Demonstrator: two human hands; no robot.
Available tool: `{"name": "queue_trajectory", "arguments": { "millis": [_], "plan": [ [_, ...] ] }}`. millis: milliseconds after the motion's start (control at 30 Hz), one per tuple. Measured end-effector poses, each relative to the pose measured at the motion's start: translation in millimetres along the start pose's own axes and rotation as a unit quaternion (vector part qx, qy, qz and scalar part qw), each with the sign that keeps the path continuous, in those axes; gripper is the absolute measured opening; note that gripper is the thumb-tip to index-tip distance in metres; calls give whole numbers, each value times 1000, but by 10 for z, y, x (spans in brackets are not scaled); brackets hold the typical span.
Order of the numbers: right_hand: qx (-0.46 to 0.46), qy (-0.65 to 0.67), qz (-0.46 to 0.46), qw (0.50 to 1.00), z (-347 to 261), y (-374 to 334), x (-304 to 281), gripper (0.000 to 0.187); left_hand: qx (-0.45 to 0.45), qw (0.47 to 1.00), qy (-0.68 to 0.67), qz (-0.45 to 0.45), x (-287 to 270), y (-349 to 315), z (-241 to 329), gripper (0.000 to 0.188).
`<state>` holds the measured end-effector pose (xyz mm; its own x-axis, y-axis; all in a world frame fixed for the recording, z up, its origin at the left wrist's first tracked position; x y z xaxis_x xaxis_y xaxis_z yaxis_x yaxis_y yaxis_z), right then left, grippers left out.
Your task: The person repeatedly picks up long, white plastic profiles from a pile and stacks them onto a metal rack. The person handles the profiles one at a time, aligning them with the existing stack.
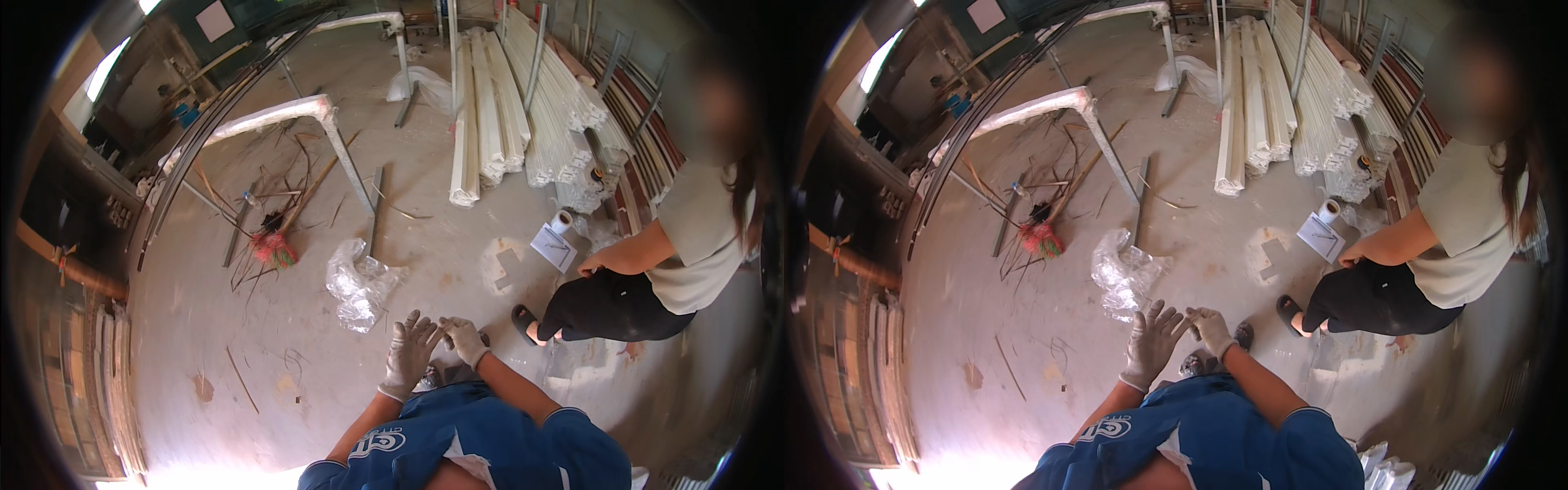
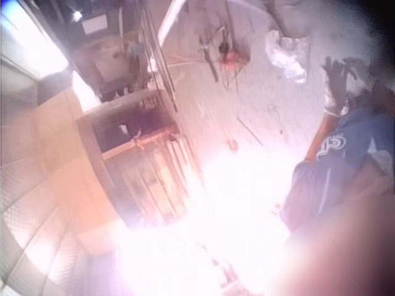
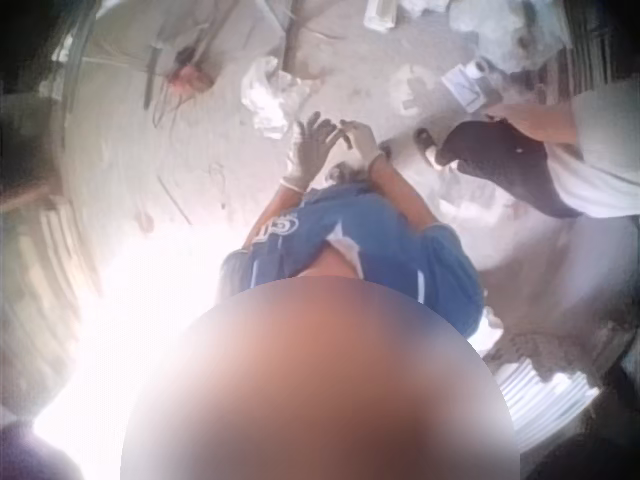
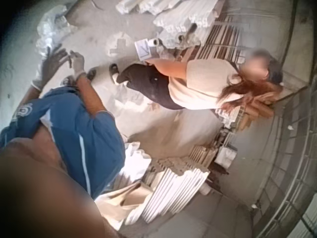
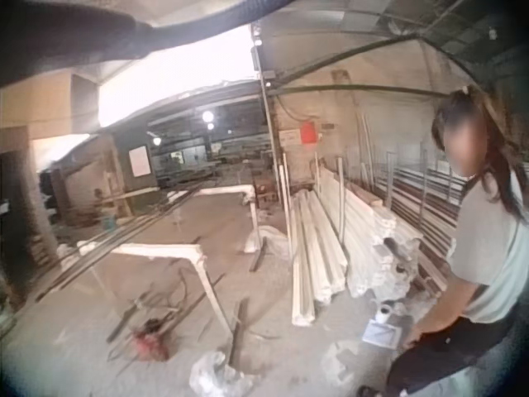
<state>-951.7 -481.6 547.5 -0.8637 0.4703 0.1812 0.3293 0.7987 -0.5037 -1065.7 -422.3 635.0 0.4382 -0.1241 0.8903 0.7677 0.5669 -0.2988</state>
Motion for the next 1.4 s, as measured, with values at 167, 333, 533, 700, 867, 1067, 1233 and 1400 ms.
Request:
{"name": "queue_trajectory", "arguments": {
  "millis": [167,333,533,700,867,1067,1233,1400],
  "plan": [
    [13,98,-27,995,-163,-23,-9,37,-14,999,28,-36,148,11,-96,81],
    [-31,24,-4,999,-303,-74,3,39,-87,993,-73,-27,148,171,-55,80],
    [-30,35,198,979,-178,64,-299,40,-151,983,-106,5,326,224,-249,84],
    [-30,2,199,979,-195,67,-498,39,-186,973,-135,4,419,173,-312,86],
    [-57,66,50,995,-400,-40,-163,37,-148,987,35,-54,399,234,-105,87],
    [-28,135,46,989,-437,-80,-9,34,-194,963,-185,34,296,226,-85,95],
    [-50,-11,185,981,-316,8,-174,34,-228,931,-270,96,261,122,-157,70],
    [-9,-124,301,946,-103,-7,-445,35,-223,140,-935,237,493,-144,-307,60]
  ]
}}
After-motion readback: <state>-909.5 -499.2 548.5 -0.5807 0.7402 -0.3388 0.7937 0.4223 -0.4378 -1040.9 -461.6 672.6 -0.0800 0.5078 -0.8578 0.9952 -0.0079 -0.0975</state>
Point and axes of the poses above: each hand's wrist, its own y-axis towards the middle knuckle, its own x-axis out of the palm, z = x × y, the point moved 5 cm from there along y, towards the middle knuckle, and after that the axes turned 12 degrees about -y, right-handed, at the moved point
